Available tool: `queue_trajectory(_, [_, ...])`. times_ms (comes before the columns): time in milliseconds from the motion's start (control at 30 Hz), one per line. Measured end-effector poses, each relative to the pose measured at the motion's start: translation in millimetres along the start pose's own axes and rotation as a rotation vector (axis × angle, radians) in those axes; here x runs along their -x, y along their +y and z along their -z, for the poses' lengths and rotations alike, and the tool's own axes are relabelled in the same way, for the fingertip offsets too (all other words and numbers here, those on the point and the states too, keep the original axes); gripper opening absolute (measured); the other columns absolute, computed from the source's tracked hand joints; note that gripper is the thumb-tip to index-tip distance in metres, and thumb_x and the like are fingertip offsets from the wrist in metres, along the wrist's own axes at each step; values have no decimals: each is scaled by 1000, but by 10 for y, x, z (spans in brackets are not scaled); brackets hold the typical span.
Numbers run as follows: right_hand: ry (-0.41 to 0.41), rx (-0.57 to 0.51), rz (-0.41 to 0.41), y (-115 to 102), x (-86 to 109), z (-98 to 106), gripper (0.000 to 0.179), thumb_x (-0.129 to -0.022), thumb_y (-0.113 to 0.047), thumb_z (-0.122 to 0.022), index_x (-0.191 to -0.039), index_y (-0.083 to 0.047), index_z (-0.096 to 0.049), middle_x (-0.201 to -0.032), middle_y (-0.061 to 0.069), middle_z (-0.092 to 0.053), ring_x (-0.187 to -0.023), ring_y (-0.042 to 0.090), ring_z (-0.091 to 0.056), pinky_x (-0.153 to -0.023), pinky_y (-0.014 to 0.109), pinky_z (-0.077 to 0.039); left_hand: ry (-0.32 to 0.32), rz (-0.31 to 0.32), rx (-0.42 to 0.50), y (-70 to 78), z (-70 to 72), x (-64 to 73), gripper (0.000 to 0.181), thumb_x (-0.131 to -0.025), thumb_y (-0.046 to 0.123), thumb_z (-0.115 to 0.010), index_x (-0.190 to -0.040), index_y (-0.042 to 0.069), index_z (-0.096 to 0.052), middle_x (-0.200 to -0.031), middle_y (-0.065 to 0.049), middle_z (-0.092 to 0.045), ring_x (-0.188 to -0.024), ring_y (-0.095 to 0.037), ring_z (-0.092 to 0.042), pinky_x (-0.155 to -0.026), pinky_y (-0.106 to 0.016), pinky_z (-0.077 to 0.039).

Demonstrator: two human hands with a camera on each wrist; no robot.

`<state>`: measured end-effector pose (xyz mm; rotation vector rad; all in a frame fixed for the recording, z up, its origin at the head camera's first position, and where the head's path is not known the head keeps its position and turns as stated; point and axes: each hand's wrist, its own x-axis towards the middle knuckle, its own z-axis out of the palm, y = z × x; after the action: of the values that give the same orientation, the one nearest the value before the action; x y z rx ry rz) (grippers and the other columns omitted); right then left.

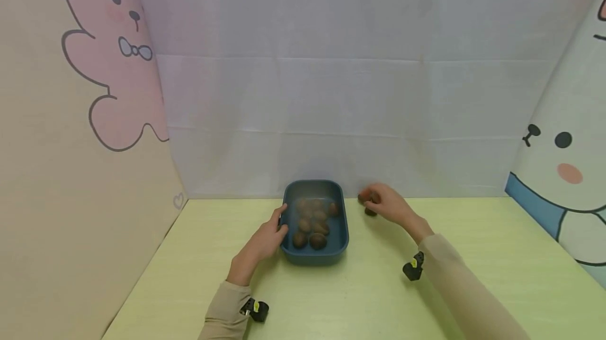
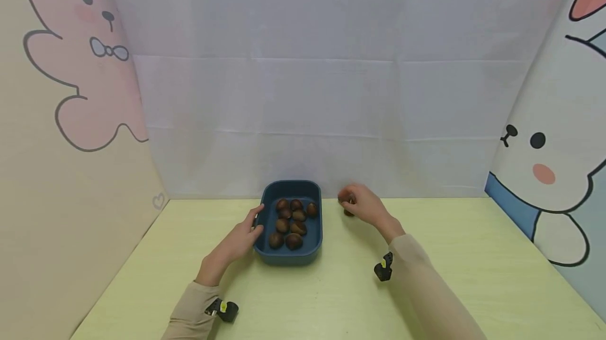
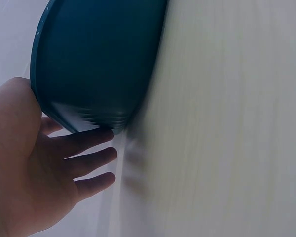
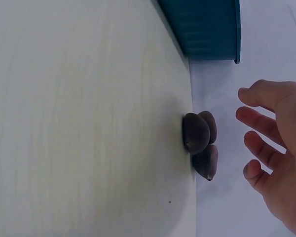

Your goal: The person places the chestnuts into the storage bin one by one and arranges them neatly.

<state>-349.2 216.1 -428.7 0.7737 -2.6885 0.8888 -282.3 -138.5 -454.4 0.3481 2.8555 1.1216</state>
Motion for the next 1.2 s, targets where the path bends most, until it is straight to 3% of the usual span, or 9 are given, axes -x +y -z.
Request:
queue_trajectory(233, [-3,-13,1,143,86,-30,24,-87,-6,-70,-109,5,-69,-109,20,-69,-101,36,-62,-84,44,-48,5,6,14,22,6,5,60,-104,27,-40,-160,20,-21,-151,-22,-45,-124,-29,-59,-86,-42,-44])
queue_trajectory(333, [-4,-12,1,207,126,-41,25,-87,-4,-69,-109,6,-69,-109,21,-69,-100,36,-62,-79,38,-48,4,9,11,26,7,3,60,-104,27,-40,-160,20,-21,-151,-22,-45,-118,-26,-61,-83,-40,-43])
queue_trajectory(500, [-9,-19,-14,315,180,-68,27,-84,-6,-72,-109,5,-70,-110,22,-66,-93,32,-58,-71,29,-44,-8,14,17,33,11,-9,60,-104,27,-39,-160,21,-20,-150,-22,-47,-89,-21,-60,-71,-35,-41])
queue_trajectory(600, [-18,-38,-40,360,193,-81,29,-83,-6,-72,-111,3,-69,-112,22,-64,-86,28,-54,-69,27,-41,-15,17,27,34,12,-15,60,-104,27,-38,-160,22,-19,-136,-23,-58,-67,-20,-50,-62,-34,-38])
queue_trajectory(733, [-43,-48,-75,382,181,-76,31,-83,-5,-72,-113,1,-67,-116,21,-63,-83,24,-53,-68,28,-40,-9,8,33,40,21,-13,60,-104,26,-39,-160,21,-19,-137,-24,-57,-62,-19,-45,-63,-34,-38])
queue_trajectory(833, [-54,-36,-87,383,160,-76,31,-83,-6,-74,-112,0,-67,-116,19,-64,-86,25,-55,-71,31,-42,-2,-1,34,47,30,-12,60,-104,26,-39,-160,19,-20,-149,-24,-47,-66,-18,-49,-68,-34,-39])
queue_trajectory(967, [-49,-4,-92,393,146,-104,29,-81,-8,-76,-108,-3,-68,-110,16,-68,-89,25,-60,-74,34,-45,-3,6,27,36,20,-19,60,-104,26,-40,-160,20,-20,-148,-24,-48,-68,-20,-51,-71,-35,-40])
queue_trajectory(1200, [-15,27,-69,351,149,-108,25,-82,-11,-76,-106,-6,-69,-105,12,-70,-97,27,-64,-77,36,-47,-1,3,5,22,2,-12,60,-103,26,-40,-160,18,-21,-148,-24,-48,-88,-22,-58,-77,-38,-42])
